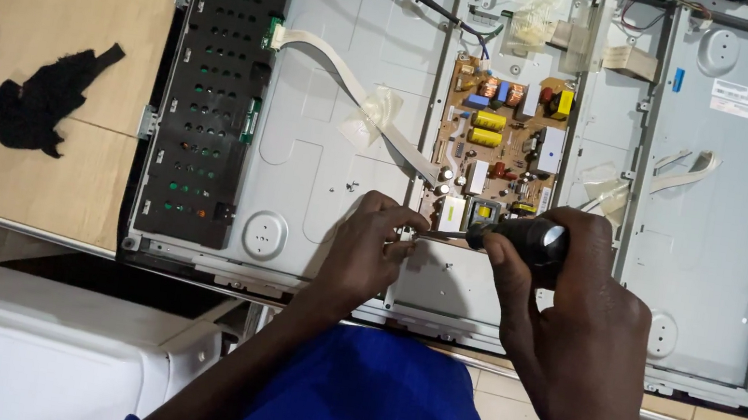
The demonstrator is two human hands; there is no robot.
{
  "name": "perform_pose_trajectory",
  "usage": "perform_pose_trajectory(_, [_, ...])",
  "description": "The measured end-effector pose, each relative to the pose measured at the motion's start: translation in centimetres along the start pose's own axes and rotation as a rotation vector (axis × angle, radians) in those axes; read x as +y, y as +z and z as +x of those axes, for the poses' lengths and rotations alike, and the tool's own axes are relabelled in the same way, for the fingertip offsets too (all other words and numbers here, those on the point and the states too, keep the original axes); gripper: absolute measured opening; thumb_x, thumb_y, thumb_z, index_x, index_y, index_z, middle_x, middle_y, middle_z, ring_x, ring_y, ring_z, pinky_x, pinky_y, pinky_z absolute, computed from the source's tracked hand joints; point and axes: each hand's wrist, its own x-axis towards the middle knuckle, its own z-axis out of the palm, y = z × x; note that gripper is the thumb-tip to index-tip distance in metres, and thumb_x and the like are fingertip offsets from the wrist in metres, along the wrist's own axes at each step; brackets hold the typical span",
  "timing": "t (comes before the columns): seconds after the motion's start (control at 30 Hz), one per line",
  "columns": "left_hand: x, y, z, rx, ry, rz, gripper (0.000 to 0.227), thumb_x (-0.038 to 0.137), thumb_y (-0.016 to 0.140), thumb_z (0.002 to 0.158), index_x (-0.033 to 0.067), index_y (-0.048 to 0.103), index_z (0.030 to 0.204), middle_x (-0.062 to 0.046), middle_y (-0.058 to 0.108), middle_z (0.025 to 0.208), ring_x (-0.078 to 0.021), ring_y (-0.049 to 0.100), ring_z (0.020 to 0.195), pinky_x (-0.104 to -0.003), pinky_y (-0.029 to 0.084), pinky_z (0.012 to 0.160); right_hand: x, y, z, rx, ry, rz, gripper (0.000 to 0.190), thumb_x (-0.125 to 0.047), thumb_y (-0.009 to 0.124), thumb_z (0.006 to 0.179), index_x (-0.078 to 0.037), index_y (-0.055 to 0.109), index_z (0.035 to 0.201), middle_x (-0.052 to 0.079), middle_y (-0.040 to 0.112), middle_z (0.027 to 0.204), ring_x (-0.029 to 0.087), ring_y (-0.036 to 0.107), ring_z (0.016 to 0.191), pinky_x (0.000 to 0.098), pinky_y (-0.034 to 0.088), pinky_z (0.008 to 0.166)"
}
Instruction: Reconnecting internal ribbon cables and securing components with a screwdriver during a television repair.
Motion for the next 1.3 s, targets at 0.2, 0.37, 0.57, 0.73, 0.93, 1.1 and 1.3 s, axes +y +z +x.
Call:
perform_pose_trajectory(0.2, [-0.4,0.3,0.1,0.003,0.014,0.029,0.043,-0.010,0.071,0.082,0.0194,0.075,0.114,-0.008,0.058,0.109,-0.0266,0.065,0.104,-0.038,0.058,0.076,0.1,0.2,0.0,0.031,-0.049,-0.004,0.042,-0.041,0.061,0.101,-0.007,0.050,0.123,0.011,0.079,0.090,0.041,0.073,0.071,0.0534,0.052,0.060])
perform_pose_trajectory(0.37, [-0.9,0.4,0.4,-0.011,0.022,0.082,0.044,-0.005,0.075,0.081,0.0211,0.075,0.117,-0.007,0.059,0.110,-0.0264,0.065,0.105,-0.041,0.056,0.079,-0.2,-0.3,0.2,0.017,-0.046,-0.015,0.041,-0.042,0.061,0.102,-0.009,0.049,0.122,0.010,0.076,0.085,0.042,0.070,0.064,0.0520,0.051,0.056])
perform_pose_trajectory(0.57, [-0.9,-0.7,0.6,-0.070,0.079,0.104,0.043,-0.002,0.069,0.083,0.0164,0.073,0.121,-0.009,0.059,0.112,-0.0294,0.063,0.106,-0.043,0.053,0.079,-1.1,-2.6,1.8,-0.126,-0.347,0.116,0.037,-0.022,0.071,0.094,-0.009,0.058,0.126,0.008,0.070,0.117,0.032,0.069,0.093,0.0416,0.050,0.070])
perform_pose_trajectory(0.73, [0.2,-3.1,1.3,0.004,0.211,0.011,0.053,-0.013,0.069,0.075,0.0130,0.073,0.121,-0.008,0.067,0.113,-0.0223,0.072,0.102,-0.031,0.062,0.075,-2.7,-3.2,3.6,-0.230,-0.407,0.061,0.026,-0.022,0.075,0.094,-0.012,0.055,0.106,0.005,0.072,0.101,0.025,0.072,0.068,0.0413,0.048,0.053])
perform_pose_trajectory(0.93, [-0.8,-2.9,2.1,-0.040,0.103,0.072,0.046,0.002,0.063,0.077,0.0218,0.069,0.117,-0.005,0.074,0.115,-0.0218,0.073,0.106,-0.036,0.055,0.088,-2.5,-0.1,4.1,-0.156,-0.489,-0.100,0.033,-0.028,0.065,0.105,-0.010,0.038,0.096,0.006,0.060,0.078,0.036,0.056,0.048,0.0478,0.044,0.043])
perform_pose_trajectory(1.1, [0.3,-2.7,1.3,-0.087,0.076,0.072,0.044,0.001,0.068,0.079,0.0241,0.069,0.117,-0.008,0.071,0.108,-0.0252,0.075,0.094,-0.037,0.054,0.079,-1.5,2.1,3.6,0.098,-0.317,-0.356,0.052,-0.058,0.069,0.104,-0.012,0.044,0.104,0.004,0.063,0.060,0.041,0.062,0.047,0.0505,0.044,0.043])
perform_pose_trajectory(1.3, [1.8,-2.4,0.8,0.023,0.384,0.028,0.022,0.010,0.070,0.087,0.0208,0.070,0.107,-0.008,0.064,0.110,-0.0287,0.066,0.105,-0.041,0.053,0.083,-2.3,1.3,2.8,0.160,-0.262,-0.409,0.059,-0.071,0.068,0.102,-0.016,0.048,0.103,0.002,0.066,0.064,0.037,0.064,0.050,0.0481,0.042,0.044])
